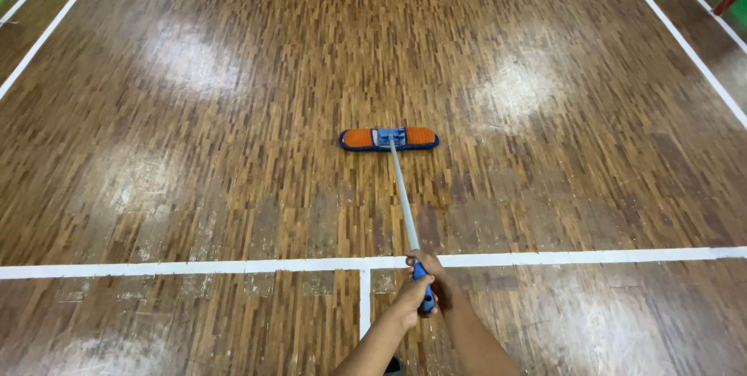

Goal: The person mops a wooden indoor sports court floor using a flat mop with a blue handle and orange pad. They systematically clean the surface, moving the mop back and forth along the white court lines and across the green boundary area.

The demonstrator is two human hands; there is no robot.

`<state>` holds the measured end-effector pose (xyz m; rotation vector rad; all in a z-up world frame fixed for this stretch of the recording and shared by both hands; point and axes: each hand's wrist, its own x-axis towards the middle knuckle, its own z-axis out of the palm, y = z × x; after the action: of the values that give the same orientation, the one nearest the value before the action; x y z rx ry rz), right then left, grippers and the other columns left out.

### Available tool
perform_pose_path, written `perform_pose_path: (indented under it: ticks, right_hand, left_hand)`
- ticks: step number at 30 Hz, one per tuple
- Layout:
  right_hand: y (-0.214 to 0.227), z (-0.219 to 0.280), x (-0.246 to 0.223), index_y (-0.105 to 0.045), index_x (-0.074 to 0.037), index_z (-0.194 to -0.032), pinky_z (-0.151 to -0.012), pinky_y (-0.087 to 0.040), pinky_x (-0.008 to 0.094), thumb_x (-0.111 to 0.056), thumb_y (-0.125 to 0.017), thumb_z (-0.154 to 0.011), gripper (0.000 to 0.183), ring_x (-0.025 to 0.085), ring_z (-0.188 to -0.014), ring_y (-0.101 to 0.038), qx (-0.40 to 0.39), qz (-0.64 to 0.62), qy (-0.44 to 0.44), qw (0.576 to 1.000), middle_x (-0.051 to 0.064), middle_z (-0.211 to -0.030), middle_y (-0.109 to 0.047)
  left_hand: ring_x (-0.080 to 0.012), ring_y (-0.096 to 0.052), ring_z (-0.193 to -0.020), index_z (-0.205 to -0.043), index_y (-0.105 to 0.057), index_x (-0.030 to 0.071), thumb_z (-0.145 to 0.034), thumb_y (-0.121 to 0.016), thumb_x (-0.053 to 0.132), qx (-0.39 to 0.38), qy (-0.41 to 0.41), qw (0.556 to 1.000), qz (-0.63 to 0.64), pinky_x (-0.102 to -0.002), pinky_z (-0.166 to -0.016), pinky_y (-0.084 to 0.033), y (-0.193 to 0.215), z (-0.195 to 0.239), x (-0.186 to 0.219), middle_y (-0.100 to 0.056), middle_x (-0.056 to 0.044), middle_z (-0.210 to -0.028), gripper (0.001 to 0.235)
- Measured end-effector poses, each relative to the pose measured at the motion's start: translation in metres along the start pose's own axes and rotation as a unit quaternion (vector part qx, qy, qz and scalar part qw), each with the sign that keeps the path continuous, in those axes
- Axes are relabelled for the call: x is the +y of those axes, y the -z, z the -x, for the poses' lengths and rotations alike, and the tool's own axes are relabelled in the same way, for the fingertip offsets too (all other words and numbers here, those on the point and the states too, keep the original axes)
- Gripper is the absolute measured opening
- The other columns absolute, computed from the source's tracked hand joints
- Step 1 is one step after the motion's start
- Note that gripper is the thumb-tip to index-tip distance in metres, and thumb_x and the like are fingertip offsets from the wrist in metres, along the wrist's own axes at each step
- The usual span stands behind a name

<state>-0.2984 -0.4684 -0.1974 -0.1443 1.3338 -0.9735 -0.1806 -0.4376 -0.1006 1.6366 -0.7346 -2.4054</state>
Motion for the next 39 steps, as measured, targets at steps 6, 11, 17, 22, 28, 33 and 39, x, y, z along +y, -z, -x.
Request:
perform_pose_path:
  ticks: [6, 11, 17, 22, 28, 33, 39]
  right_hand:
    - [-0.006, 0.028, 0.019, -0.051, -0.007, -0.073, -0.049, -0.041, 0.031, -0.017, -0.069, -0.092, 0.027, 0.018, -0.053, -0.054, 0.008, -0.094, -0.02, 0.995, 0.007, -0.062, -0.055]
    - [0.067, 0.025, 0.139, -0.052, -0.01, -0.108, -0.07, -0.045, 0.027, -0.016, -0.062, -0.097, 0.017, 0.014, -0.065, -0.057, -0.021, -0.187, 0.013, 0.982, 0.004, -0.07, -0.056]
    - [-0.023, 0.127, 0.02, -0.046, -0.01, -0.092, -0.053, -0.043, 0.024, -0.009, -0.065, -0.093, 0.019, 0.014, -0.06, -0.051, -0.061, -0.228, -0.025, 0.972, 0.005, -0.077, -0.051]
    - [-0.021, 0.102, 0.02, -0.046, -0.01, -0.089, -0.05, -0.041, 0.026, -0.009, -0.068, -0.094, 0.022, 0.014, -0.056, -0.05, -0.038, -0.201, -0.029, 0.978, 0.005, -0.074, -0.052]
    - [-0.033, 0.113, -0.015, -0.054, -0.012, -0.086, -0.069, -0.055, 0.032, -0.023, -0.075, -0.091, 0.024, 0.016, -0.058, -0.054, 0.023, -0.004, -0.037, 0.999, 0.003, -0.069, -0.055]
    - [-0.069, 0.174, -0.063, -0.056, -0.015, -0.085, -0.067, -0.053, 0.031, -0.034, -0.079, -0.09, 0.031, 0.015, -0.056, -0.049, 0.089, 0.039, -0.067, 0.993, 0.002, -0.066, -0.05]
    - [-0.026, 0.102, -0.055, -0.068, -0.005, -0.117, -0.099, -0.054, 0.033, -0.032, -0.064, -0.088, 0.039, 0.021, -0.113, -0.066, 0.048, 0.097, 0.108, 0.988, 0.012, -0.125, -0.062]
  left_hand:
    - [-0.0209, -0.056, -0.043, -0.102, -0.059, 0.006, -0.102, -0.058, 0.022, -0.002, 0.019, 1.0, 0.008, -0.028, -0.036, -0.044, 0.001, 0.049, -0.004, -0.063, -0.013, -0.068, 0.015]
    - [-0.0233, -0.059, -0.041, -0.092, -0.06, 0.007, -0.105, -0.063, 0.025, -0.03, 0.054, 0.998, 0.016, -0.029, -0.034, -0.036, -0.007, 0.116, -0.001, -0.063, -0.011, -0.067, 0.023]
    - [-0.0232, -0.059, -0.042, -0.073, -0.062, 0.002, -0.108, -0.063, 0.032, -0.076, 0.047, 0.996, 0.015, -0.029, -0.037, -0.035, -0.008, 0.133, -0.014, -0.056, -0.012, -0.053, 0.047]
    - [-0.0266, -0.061, -0.042, -0.093, -0.058, 0.004, -0.105, -0.064, 0.024, -0.062, 0.049, 0.994, 0.069, -0.03, -0.035, -0.033, -0.005, 0.113, -0.016, -0.063, -0.015, -0.069, 0.024]
    - [-0.0266, -0.059, -0.041, -0.094, -0.057, 0.003, -0.105, -0.062, 0.024, -0.054, 0.04, 0.995, 0.076, -0.03, -0.034, -0.035, -0.008, 0.089, -0.004, -0.061, -0.016, -0.067, 0.024]
    - [-0.0259, -0.06, -0.041, -0.097, -0.058, 0.007, -0.104, -0.063, 0.026, -0.024, 0.058, 0.997, 0.042, -0.03, -0.034, -0.04, -0.012, 0.072, 0.008, -0.065, -0.015, -0.069, 0.021]
    - [-0.0238, -0.061, -0.043, -0.094, -0.062, 0.005, -0.106, -0.062, 0.028, -0.035, 0.034, 0.999, 0.024, -0.03, -0.035, -0.039, -0.025, 0.07, 0.044, -0.067, -0.013, -0.07, 0.026]
